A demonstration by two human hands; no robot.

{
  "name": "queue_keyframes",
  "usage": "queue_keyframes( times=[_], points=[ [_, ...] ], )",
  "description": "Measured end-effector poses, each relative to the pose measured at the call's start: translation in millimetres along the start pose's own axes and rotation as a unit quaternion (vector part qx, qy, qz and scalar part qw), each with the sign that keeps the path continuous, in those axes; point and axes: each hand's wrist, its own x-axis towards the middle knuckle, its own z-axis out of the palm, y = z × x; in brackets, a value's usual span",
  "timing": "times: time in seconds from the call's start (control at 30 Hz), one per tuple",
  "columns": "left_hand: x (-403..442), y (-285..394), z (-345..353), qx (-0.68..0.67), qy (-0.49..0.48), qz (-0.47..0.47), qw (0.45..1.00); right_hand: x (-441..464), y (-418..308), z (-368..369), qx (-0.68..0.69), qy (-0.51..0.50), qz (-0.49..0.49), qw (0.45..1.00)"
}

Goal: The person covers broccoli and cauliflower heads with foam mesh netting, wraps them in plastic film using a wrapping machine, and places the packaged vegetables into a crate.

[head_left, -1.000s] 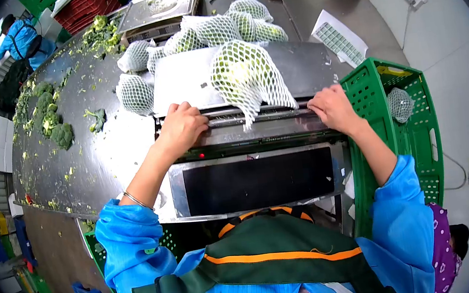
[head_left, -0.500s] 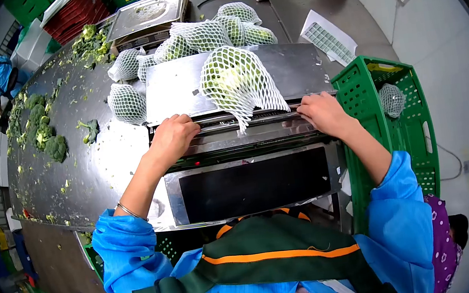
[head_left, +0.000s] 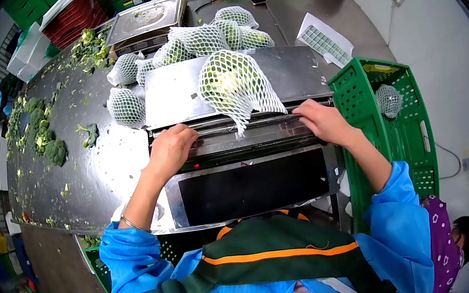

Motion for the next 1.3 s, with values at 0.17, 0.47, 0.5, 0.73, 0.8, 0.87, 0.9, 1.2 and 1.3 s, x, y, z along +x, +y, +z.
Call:
queue_keyframes(
  times=[0.17,0.47,0.5,0.73,0.8,0.87,0.9,1.2,1.3],
  points=[
    [7,-7,-2,0.013,-0.035,0.017,0.999,17,9,16,-0.138,0.006,-0.077,0.987],
    [14,-11,0,0.034,-0.052,0.021,0.998,30,6,13,-0.162,-0.028,-0.083,0.983],
    [13,-11,0,0.032,-0.053,0.018,0.998,29,4,12,-0.149,-0.028,-0.098,0.984],
    [17,-15,0,0.023,-0.074,0.011,0.997,33,4,21,-0.158,-0.065,-0.064,0.983],
    [14,-13,-2,0.023,-0.073,-0.001,0.997,28,3,25,-0.081,0.020,-0.053,0.995],
    [9,-7,-7,0.000,-0.020,0.002,1.000,16,-4,29,0.047,0.060,-0.003,0.997],
    [4,-2,-10,-0.013,0.007,0.001,1.000,6,-10,27,0.138,0.036,0.043,0.989],
    [-38,56,-92,-0.360,0.211,-0.006,0.909,-30,-76,-97,0.097,0.147,-0.177,0.968],
    [28,33,-123,-0.311,0.278,0.012,0.909,21,-62,-137,-0.010,0.229,-0.220,0.948]
  ],
)
